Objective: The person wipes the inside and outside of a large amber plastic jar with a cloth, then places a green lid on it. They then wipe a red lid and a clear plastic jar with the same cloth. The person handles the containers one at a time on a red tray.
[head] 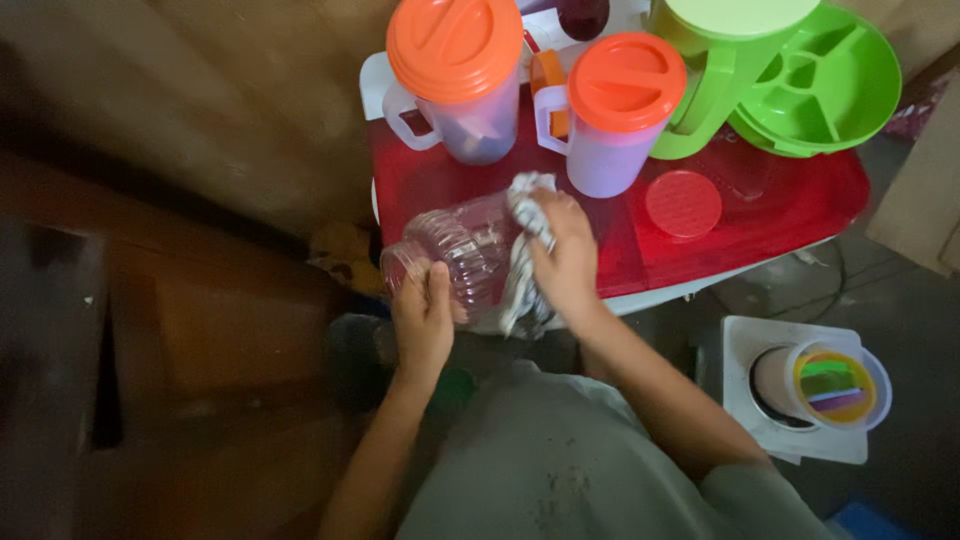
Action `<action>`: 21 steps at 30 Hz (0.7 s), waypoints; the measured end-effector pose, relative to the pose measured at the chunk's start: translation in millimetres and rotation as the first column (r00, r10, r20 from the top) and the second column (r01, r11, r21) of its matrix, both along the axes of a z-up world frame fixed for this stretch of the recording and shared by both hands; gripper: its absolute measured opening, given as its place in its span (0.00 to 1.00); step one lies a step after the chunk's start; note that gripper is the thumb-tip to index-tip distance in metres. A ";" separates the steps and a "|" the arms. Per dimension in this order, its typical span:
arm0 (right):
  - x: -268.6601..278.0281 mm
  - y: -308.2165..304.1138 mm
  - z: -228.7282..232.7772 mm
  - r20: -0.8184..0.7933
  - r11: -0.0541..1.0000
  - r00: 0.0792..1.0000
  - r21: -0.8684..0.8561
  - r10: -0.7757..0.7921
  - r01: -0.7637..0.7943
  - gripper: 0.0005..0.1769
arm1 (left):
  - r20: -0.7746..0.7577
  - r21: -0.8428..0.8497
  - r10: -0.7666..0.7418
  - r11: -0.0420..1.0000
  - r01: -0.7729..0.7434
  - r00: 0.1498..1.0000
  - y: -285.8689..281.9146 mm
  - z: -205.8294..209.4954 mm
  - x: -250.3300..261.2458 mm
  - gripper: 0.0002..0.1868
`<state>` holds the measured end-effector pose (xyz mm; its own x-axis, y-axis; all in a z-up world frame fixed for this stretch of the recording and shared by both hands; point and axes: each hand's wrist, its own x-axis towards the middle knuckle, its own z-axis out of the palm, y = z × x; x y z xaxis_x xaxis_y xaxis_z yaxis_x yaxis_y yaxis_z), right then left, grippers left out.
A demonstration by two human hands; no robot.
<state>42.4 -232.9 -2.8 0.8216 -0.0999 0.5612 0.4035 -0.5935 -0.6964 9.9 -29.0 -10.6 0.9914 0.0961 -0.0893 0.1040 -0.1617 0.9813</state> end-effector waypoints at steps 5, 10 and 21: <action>-34.0 37.6 31.8 0.027 0.967 0.968 -0.060 0.251 -0.249 0.35 | 0.366 0.343 -0.094 0.938 -0.040 0.926 -7.5 13.9 1.2 0.15; -24.6 35.0 28.8 0.086 0.959 0.956 -0.045 0.282 -0.279 0.31 | 0.419 0.402 -0.117 0.913 -0.068 0.900 -6.6 8.9 4.9 0.32; 4.1 -4.3 -3.9 -0.079 0.989 0.997 0.148 -0.002 0.013 0.21 | 0.194 0.249 -0.163 0.962 0.113 0.967 -3.8 13.1 6.5 0.45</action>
<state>46.4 -237.2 -6.7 0.8615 -0.1835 0.4735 0.3399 -0.4842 -0.8062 16.4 -32.8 2.5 0.9901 -0.0500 0.1314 -0.1405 -0.3872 0.9112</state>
